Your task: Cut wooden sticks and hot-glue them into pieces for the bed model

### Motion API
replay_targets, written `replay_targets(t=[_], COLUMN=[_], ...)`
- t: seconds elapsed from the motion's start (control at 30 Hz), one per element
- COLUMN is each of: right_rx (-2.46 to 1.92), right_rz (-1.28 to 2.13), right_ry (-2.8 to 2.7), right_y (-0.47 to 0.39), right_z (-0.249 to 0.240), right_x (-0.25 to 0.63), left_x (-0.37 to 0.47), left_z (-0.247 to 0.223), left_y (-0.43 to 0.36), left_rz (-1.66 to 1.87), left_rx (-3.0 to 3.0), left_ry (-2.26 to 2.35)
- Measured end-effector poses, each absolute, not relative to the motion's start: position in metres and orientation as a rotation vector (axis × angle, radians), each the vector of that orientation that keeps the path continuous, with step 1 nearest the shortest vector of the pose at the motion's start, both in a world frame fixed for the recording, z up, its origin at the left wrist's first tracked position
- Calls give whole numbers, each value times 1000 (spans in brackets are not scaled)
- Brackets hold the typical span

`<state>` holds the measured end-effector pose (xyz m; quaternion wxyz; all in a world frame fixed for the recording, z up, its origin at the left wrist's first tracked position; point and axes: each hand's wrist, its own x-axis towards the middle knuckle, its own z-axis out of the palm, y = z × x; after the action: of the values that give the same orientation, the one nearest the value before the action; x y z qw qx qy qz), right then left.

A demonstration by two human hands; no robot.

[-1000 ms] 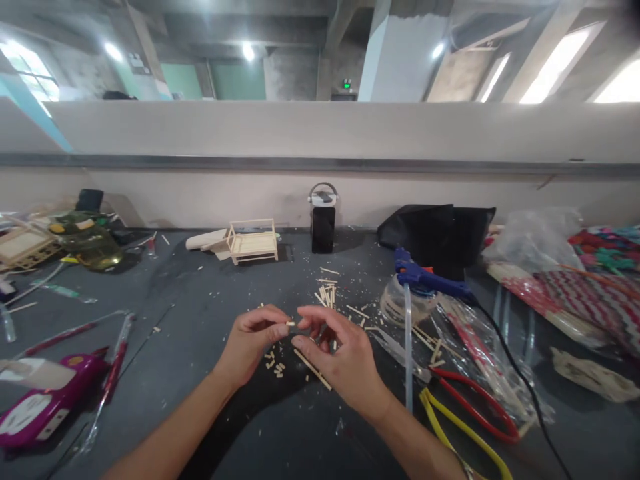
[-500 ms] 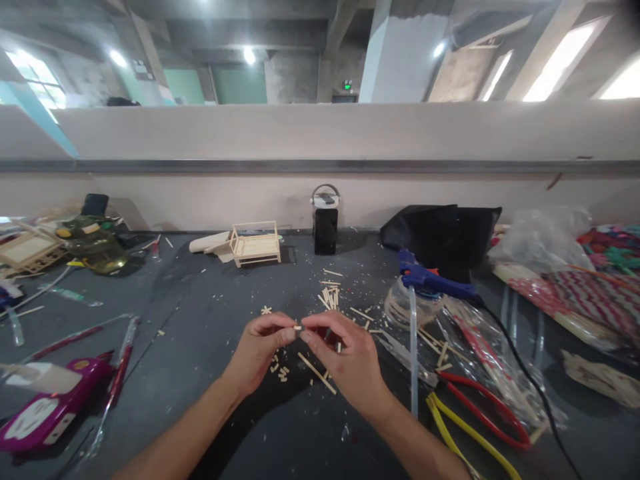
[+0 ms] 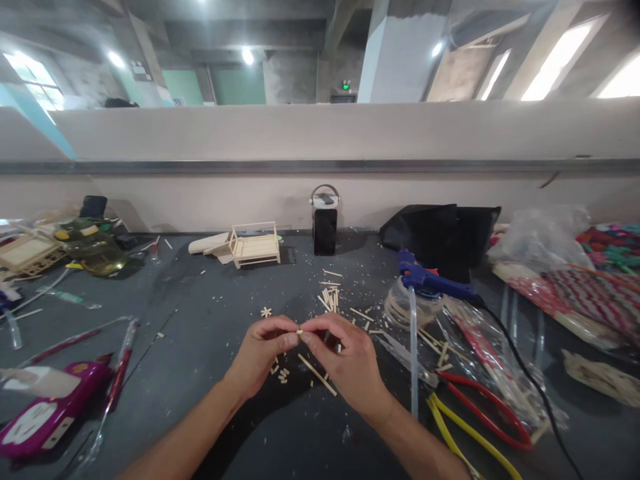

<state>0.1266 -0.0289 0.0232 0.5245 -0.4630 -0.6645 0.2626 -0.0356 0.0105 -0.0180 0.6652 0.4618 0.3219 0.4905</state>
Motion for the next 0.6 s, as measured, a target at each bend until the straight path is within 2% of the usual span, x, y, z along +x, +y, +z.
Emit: replay_targets(t=[0.6], right_rx=[-1188], right_rz=[642], right_ry=[-1659], right_y=[-27], right_z=[27], right_x=[130], left_x=[-42], left_z=[-10], left_y=[13], left_rz=[1113], left_rx=[1323], left_ry=[738])
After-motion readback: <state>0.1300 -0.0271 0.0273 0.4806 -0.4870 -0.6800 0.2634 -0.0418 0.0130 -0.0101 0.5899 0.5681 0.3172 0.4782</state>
